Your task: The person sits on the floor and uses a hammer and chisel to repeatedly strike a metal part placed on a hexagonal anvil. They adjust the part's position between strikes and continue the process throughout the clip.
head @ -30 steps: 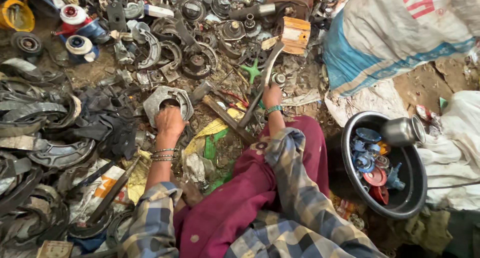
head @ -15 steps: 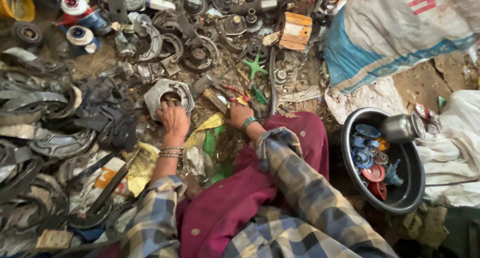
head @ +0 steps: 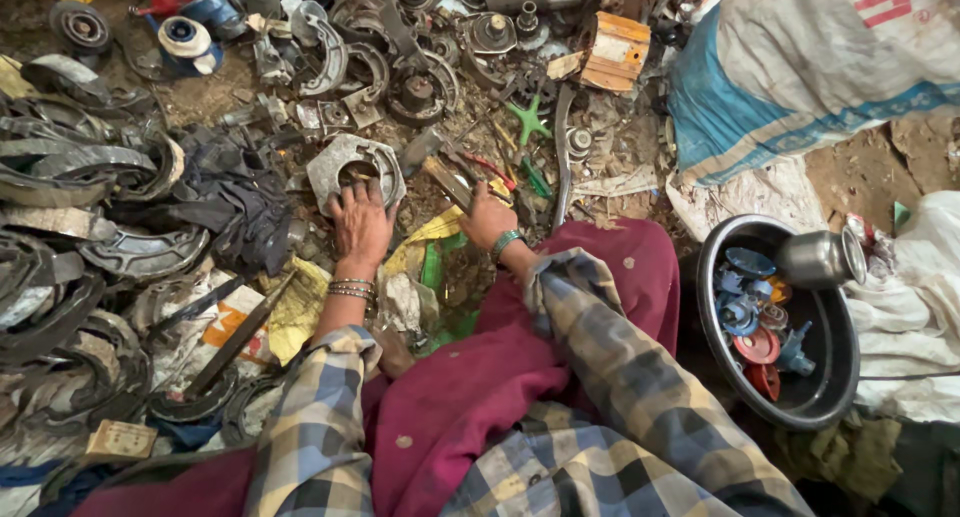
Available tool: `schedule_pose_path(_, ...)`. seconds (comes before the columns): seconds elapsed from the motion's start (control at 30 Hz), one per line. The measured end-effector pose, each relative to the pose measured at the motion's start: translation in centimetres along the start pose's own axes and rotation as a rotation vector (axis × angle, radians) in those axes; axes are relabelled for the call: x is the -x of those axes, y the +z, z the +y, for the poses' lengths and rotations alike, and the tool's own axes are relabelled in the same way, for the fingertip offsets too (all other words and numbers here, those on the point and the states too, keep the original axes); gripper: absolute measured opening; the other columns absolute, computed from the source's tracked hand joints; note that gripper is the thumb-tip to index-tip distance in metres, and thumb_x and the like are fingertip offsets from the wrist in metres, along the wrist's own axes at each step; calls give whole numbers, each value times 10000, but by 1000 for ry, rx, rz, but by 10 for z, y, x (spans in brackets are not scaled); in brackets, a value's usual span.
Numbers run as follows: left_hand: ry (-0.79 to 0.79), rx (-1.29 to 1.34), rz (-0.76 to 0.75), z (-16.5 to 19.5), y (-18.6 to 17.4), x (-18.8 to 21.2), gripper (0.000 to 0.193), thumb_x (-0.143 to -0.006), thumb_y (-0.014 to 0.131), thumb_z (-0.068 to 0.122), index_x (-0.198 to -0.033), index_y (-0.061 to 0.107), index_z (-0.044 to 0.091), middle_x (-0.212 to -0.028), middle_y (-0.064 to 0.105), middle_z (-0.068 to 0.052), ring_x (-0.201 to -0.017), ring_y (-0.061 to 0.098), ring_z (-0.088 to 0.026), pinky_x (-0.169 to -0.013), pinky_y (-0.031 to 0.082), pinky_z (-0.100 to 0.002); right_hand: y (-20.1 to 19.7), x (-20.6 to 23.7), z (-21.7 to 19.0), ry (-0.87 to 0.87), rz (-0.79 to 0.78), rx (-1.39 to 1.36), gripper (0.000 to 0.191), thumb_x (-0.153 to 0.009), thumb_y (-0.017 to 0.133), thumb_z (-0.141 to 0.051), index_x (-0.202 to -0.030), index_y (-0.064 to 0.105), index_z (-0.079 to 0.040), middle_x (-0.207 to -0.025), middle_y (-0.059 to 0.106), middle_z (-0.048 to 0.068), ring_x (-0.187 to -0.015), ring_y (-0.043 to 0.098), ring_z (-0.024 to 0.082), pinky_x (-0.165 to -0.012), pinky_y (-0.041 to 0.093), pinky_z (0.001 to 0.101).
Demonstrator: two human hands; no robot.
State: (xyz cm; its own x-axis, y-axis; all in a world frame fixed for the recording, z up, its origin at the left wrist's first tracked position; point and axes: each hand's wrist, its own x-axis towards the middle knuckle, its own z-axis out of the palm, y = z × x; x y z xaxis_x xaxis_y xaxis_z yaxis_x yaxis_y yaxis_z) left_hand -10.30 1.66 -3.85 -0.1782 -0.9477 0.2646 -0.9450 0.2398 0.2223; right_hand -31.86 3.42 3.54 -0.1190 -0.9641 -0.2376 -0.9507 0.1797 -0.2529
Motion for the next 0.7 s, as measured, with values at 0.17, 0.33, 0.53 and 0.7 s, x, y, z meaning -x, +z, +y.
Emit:
schedule_pose_path(0.17,-4,7,12,1,-5,-3,583,-954,658,478,-1350,620,53,-1285,639,-160,-1195,537,-321,-1047,349,-545,-8,1,1,-37,90,-156,730,-759,769,-408,-1351,573,-28,-1000,729,244,-916,708,406,-786,557,496)
schedule_pose_path(0.33,-23,-25,7,0,7,-7,578,-925,670,465,-1342,626,67,-1283,639,-152,-1207,544,-319,-1050,367,-560,7,9,6,89,-99,-919,592,-815,770,-396,-1267,612,-48,-773,647,59,-635,610,175,-552,498,336)
schedule_pose_path(0.53,-33,-40,-37,-1,21,-6,619,-915,606,540,-1305,629,59,-1283,636,-160,-1210,549,-321,-1048,370,-613,9,4,15,146,-32,-1214,388,-934,706,-449,-1032,592,-91,-732,593,-14,-575,580,99,-478,468,288)
schedule_pose_path(0.7,-43,-3,121,-2,33,1,645,-988,597,564,-1366,605,41,-1266,639,-165,-1186,554,-323,-1066,355,-641,1,1,14,-266,-76,-1336,373,-993,741,-281,-1162,567,3,-853,645,34,-681,632,139,-605,538,305)
